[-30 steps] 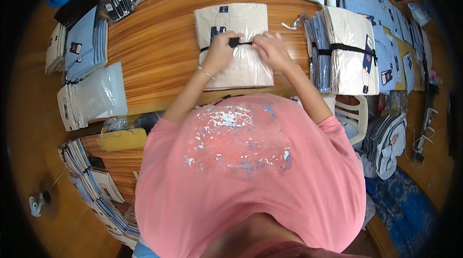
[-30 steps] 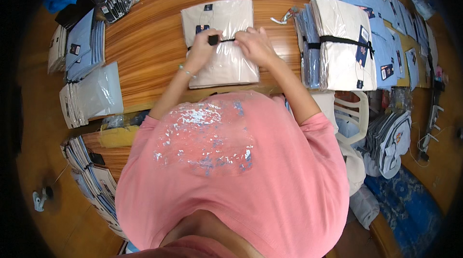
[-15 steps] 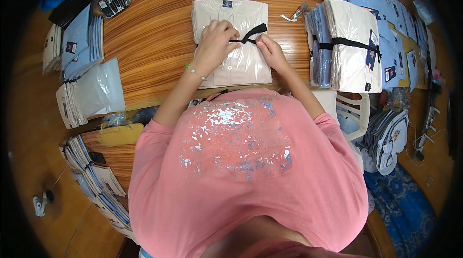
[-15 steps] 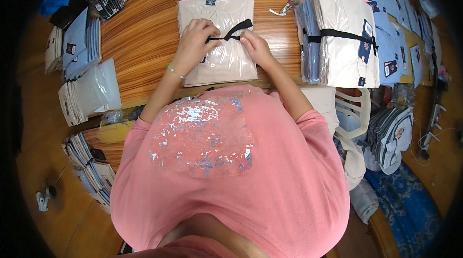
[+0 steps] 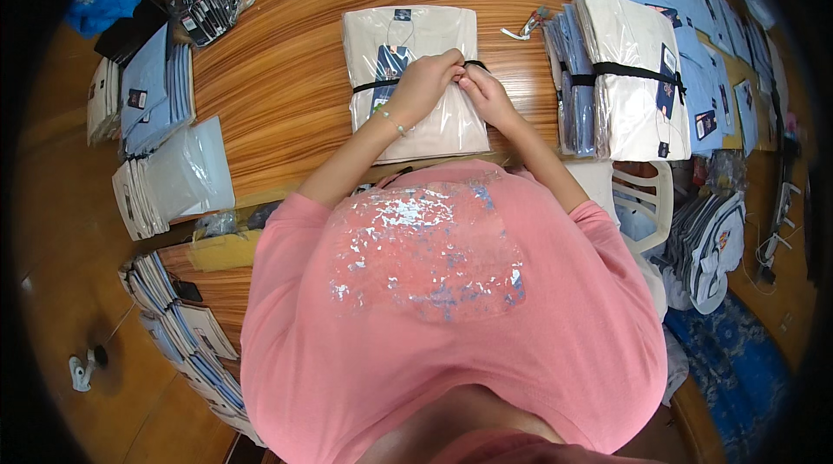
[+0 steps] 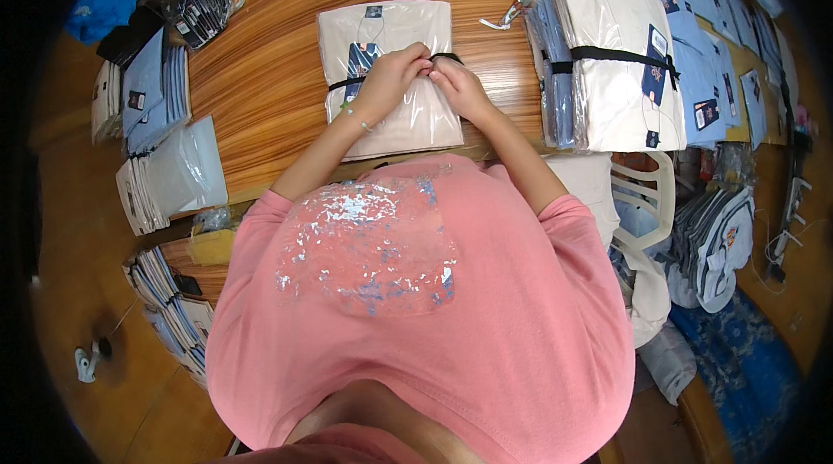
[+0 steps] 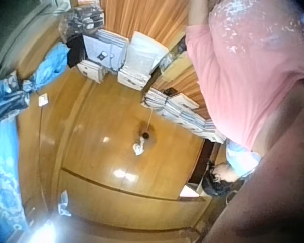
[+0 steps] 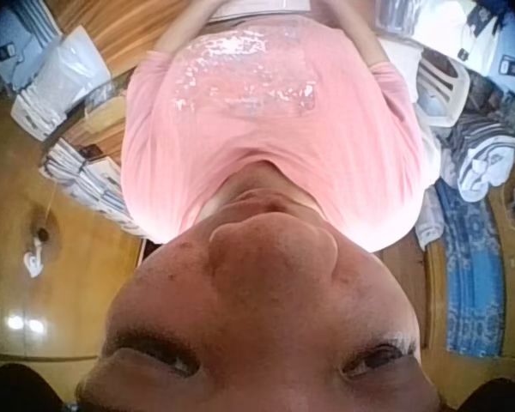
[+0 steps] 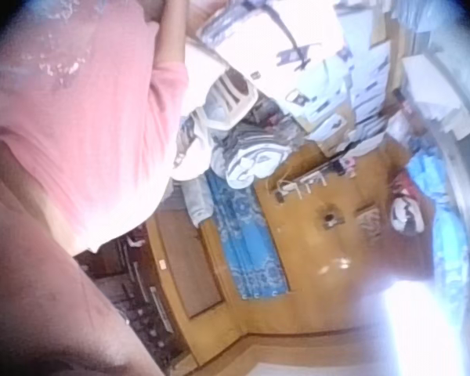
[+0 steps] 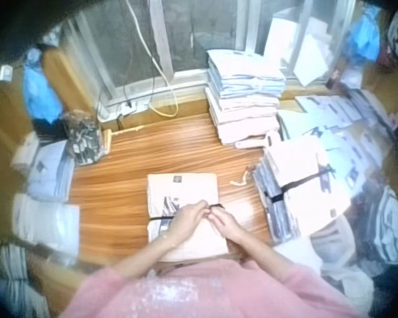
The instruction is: The person packages garments by placing a folded light-colored shirt into a clear plastic bag, seals the bag by hand, and then ties a black ribbon around a stack of similar packaged shirts.
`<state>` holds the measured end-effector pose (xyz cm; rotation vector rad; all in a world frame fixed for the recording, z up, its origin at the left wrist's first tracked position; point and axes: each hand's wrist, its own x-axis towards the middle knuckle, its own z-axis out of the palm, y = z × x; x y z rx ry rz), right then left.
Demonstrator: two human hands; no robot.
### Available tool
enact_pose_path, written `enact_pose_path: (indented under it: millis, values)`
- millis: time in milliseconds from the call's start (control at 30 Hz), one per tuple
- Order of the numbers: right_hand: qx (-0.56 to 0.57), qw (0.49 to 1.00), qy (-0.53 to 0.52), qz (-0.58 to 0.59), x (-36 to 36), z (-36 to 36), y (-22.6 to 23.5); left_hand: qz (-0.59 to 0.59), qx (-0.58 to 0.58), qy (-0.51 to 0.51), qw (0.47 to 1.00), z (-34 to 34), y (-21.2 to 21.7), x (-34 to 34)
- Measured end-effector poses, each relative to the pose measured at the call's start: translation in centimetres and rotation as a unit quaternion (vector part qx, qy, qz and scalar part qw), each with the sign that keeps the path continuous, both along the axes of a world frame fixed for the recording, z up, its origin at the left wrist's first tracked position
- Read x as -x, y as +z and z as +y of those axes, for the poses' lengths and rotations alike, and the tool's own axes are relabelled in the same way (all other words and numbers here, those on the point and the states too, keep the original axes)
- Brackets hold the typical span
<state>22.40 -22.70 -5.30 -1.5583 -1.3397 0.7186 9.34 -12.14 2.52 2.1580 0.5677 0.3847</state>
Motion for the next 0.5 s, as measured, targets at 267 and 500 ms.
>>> enact_pose_path:
  millis: [267,500]
  values:
    - [-0.026,0.97,0.024,0.24,-0.2,-0.2,0.5,0.032,-0.053,-0.048,0.997,0.9,-0.9,0.3]
    - [-0.082,0.971,-0.086,-0.207,0.4,1.3,6.3,0.025,-0.074,-0.078,0.994,1.0,-0.2,0.9]
